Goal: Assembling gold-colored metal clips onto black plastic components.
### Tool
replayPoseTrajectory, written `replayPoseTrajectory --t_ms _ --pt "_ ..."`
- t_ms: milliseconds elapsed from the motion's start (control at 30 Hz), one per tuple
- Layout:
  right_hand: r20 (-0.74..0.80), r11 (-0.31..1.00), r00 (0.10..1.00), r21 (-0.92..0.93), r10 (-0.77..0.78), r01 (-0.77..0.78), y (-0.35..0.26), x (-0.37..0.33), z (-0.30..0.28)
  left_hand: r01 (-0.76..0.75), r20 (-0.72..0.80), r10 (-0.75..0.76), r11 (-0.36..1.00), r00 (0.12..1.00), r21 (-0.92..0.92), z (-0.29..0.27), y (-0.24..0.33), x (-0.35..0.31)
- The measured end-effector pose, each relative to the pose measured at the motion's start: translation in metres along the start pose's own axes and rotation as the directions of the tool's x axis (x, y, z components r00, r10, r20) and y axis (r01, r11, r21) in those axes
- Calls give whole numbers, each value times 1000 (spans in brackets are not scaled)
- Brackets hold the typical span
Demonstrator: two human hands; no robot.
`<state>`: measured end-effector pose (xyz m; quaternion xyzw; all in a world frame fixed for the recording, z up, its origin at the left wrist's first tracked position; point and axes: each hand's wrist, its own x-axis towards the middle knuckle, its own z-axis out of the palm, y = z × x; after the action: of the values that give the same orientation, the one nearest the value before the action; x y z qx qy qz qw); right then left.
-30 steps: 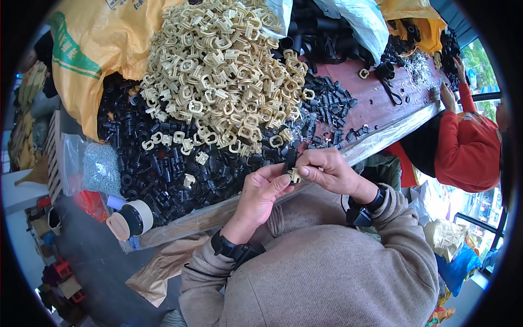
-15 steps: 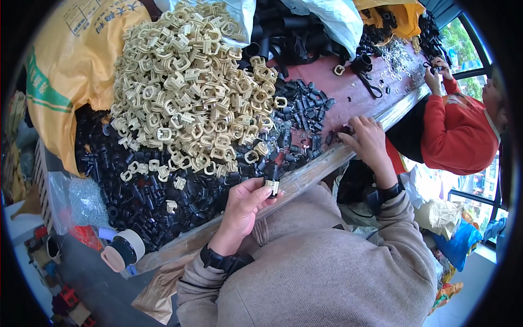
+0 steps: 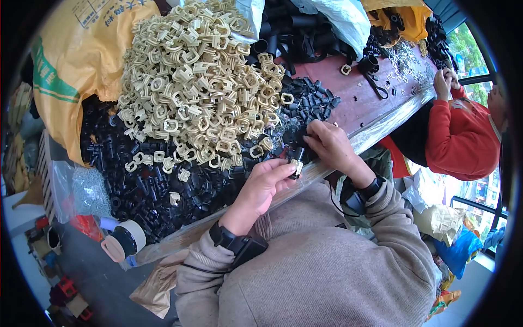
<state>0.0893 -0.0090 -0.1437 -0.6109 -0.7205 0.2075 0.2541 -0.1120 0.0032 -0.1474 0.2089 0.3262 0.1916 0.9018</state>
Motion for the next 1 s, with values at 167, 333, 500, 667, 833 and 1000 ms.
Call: replayPoseTrajectory --t_ms 167,333,500,667,833,1000 --pt "-80 998 997 53 -14 18 0 -9 -10 -18 -24 19 1000 1000 17 11 1 7" --pt "-20 941 983 294 182 -168 4 -21 -9 -130 7 131 987 991 -97 18 -13 27" --pt "38 713 954 656 297 -248 5 -22 -6 -303 -15 307 930 952 -210 25 -12 33" --pt "200 409 938 859 284 -307 -2 -21 -11 -274 -97 259 940 961 -205 24 -1 20" --pt "231 307 944 904 236 -297 -15 -19 -7 -269 -108 257 957 960 -106 23 -2 12" --pt "158 220 962 953 222 -207 -36 -23 -2 -297 -119 288 953 950 -57 23 -11 4"
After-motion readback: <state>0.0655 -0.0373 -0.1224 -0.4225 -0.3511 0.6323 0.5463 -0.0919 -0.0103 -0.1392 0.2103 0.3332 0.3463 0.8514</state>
